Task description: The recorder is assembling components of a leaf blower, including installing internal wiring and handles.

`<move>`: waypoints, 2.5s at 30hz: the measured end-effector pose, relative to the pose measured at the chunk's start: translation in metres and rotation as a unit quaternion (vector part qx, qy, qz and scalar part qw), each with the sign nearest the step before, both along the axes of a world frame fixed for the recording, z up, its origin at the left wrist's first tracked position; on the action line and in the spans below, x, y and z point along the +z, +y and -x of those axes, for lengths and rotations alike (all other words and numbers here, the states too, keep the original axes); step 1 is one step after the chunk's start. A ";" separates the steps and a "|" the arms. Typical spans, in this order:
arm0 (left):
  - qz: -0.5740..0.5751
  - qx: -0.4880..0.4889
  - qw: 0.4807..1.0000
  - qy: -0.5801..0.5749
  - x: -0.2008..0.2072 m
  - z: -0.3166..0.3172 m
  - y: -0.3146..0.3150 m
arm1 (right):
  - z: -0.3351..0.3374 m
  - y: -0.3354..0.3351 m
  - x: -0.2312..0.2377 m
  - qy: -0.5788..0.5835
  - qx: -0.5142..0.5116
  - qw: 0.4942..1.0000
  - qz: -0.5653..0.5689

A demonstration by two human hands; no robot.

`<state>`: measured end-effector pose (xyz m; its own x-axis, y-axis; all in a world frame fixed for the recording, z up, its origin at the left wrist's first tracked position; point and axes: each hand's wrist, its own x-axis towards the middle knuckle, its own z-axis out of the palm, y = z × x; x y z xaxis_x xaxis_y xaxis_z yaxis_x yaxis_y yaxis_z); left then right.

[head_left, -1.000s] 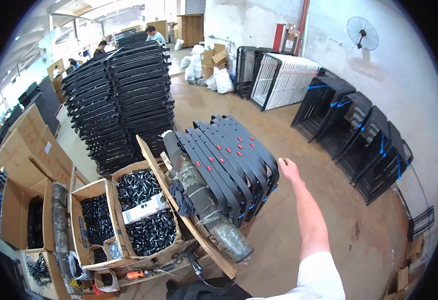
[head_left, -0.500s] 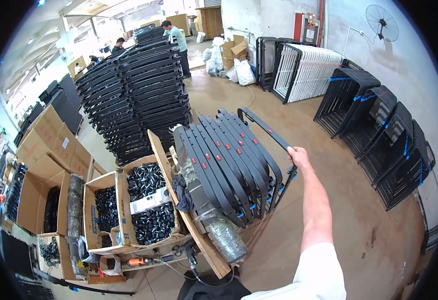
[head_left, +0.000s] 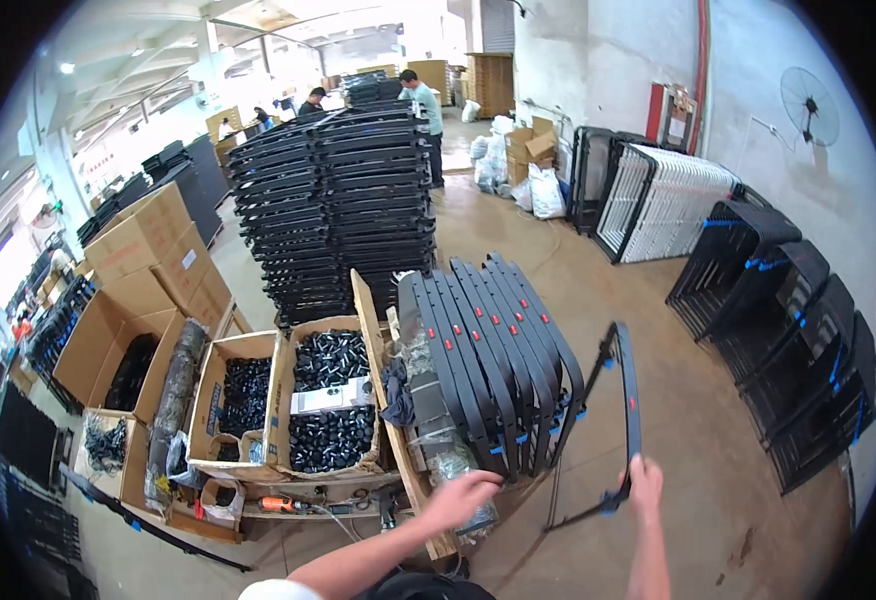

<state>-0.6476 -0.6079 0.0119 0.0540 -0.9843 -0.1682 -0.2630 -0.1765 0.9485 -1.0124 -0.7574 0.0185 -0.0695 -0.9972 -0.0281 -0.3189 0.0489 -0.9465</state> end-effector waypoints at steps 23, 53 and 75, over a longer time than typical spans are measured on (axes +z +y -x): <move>-0.233 -0.161 0.918 0.276 0.074 0.135 0.043 | 0.025 0.246 -0.220 -0.498 -0.120 0.807 -0.294; 0.000 0.599 0.798 0.063 -0.061 -0.662 0.463 | -0.421 0.334 0.085 -0.350 -0.123 0.929 -0.010; -0.177 0.516 0.738 -0.398 -0.110 -0.783 0.557 | -0.554 0.322 -0.061 -0.334 0.044 0.883 -0.328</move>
